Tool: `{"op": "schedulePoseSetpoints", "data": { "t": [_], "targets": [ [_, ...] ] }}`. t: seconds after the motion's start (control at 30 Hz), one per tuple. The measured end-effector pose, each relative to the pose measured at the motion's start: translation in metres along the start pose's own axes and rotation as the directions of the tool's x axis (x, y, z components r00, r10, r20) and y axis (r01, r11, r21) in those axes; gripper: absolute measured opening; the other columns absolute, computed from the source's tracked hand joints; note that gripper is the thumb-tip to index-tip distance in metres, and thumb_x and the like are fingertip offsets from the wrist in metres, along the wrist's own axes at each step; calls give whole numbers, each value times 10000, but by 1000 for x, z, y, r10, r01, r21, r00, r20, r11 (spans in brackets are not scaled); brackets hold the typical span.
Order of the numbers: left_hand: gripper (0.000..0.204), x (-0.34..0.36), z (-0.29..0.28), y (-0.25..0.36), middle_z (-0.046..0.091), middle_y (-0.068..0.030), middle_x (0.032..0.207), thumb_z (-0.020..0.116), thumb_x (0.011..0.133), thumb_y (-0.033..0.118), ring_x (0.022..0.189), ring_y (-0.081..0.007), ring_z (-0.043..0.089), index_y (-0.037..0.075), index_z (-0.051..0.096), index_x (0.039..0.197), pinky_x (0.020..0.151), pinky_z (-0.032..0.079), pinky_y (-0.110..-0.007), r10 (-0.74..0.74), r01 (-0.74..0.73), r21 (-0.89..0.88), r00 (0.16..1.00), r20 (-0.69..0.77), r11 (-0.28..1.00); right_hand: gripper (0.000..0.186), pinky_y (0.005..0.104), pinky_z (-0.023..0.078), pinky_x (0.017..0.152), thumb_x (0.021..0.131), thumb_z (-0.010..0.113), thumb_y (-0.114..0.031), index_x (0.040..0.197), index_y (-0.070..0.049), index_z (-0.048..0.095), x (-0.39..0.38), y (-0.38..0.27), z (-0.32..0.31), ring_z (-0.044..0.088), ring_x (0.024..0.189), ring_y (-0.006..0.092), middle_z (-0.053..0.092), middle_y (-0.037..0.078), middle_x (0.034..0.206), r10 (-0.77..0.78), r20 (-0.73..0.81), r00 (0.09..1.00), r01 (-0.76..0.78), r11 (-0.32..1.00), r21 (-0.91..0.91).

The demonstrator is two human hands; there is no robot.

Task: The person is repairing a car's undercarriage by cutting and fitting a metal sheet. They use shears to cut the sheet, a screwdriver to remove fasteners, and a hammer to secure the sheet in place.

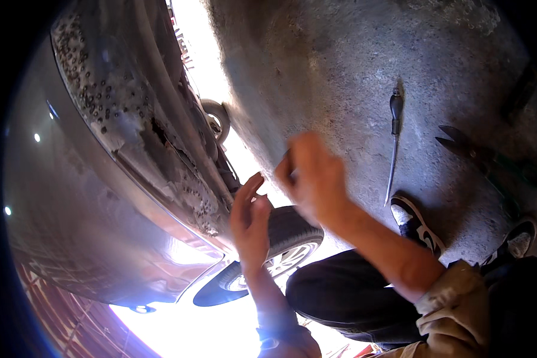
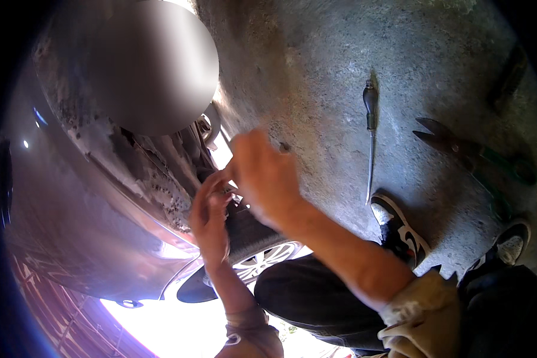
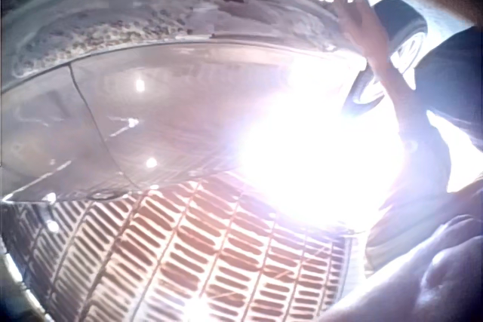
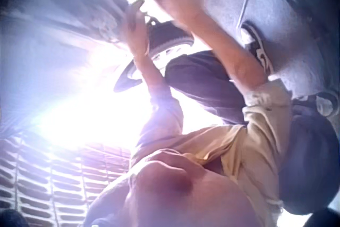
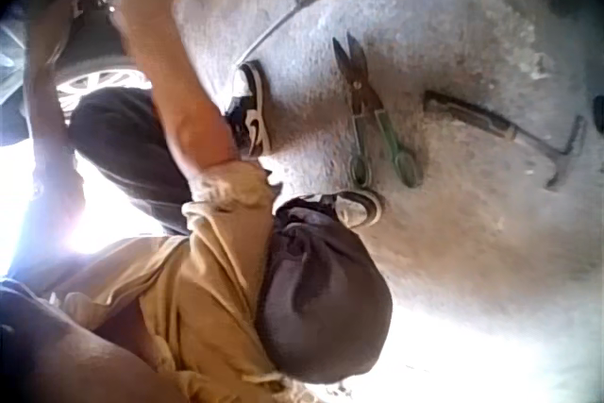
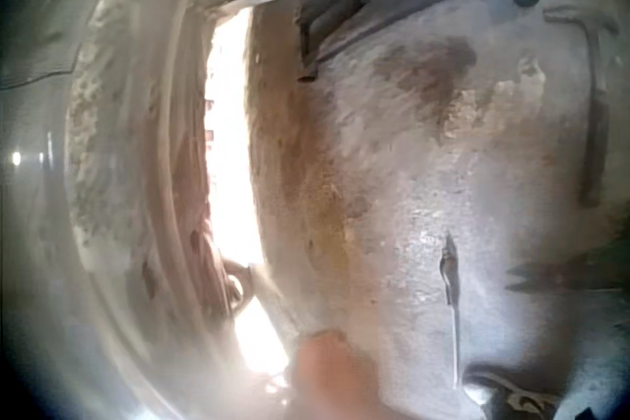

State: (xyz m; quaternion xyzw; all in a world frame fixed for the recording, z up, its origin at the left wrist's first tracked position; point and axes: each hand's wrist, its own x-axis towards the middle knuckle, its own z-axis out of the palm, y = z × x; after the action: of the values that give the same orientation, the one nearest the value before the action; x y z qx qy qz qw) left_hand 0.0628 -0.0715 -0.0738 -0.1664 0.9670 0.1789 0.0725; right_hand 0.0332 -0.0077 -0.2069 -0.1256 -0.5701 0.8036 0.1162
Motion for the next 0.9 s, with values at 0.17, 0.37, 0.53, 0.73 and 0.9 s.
{"op": "schedulePoseSetpoints", "data": {
  "t": [0.17,0.37,0.53,0.73,0.9],
  "targets": [
    [528,15,-41,57,657,-121,1003,561,902,447,885,-199,660,-14,568,1159,643,506,-268,191,-159,210,971,-144,965,298,300,455,455,615,678,-40,865,0,519,-25,-53,23,569,580,208,556,113,837,-200,21,980,195,970,144],
    [345,39,-47,85,678,-104,810,667,865,214,758,-127,666,-53,560,1054,547,489,-245,200,-43,681,968,-154,731,378,371,518,647,668,686,-93,986,27,522,-57,-54,50,614,817,309,567,183,984,-410,79,909,395,905,161],
    [311,46,-60,84,673,-157,801,660,869,174,739,-166,670,-66,564,1041,596,524,-304,304,-117,693,940,-154,712,561,388,501,759,755,719,-219,1178,27,444,-48,-70,58,571,921,354,510,213,1088,-142,189,972,73,940,333],
    [305,54,-68,113,680,-172,814,652,880,214,732,-200,675,-59,607,1009,594,521,-325,181,33,748,962,-203,663,773,404,466,842,809,694,-311,1379,16,289,-37,-84,82,524,991,369,456,248,1146,41,330,943,-170,913,372],
    [340,60,-70,122,674,-154,739,630,893,287,626,-182,673,-47,637,955,515,491,-308,127,80,850,977,-169,522,807,436,436,894,835,655,-356,1425,-14,223,-35,-83,88,499,1039,397,449,264,1165,101,403,909,-278,869,410]
  ]
}}
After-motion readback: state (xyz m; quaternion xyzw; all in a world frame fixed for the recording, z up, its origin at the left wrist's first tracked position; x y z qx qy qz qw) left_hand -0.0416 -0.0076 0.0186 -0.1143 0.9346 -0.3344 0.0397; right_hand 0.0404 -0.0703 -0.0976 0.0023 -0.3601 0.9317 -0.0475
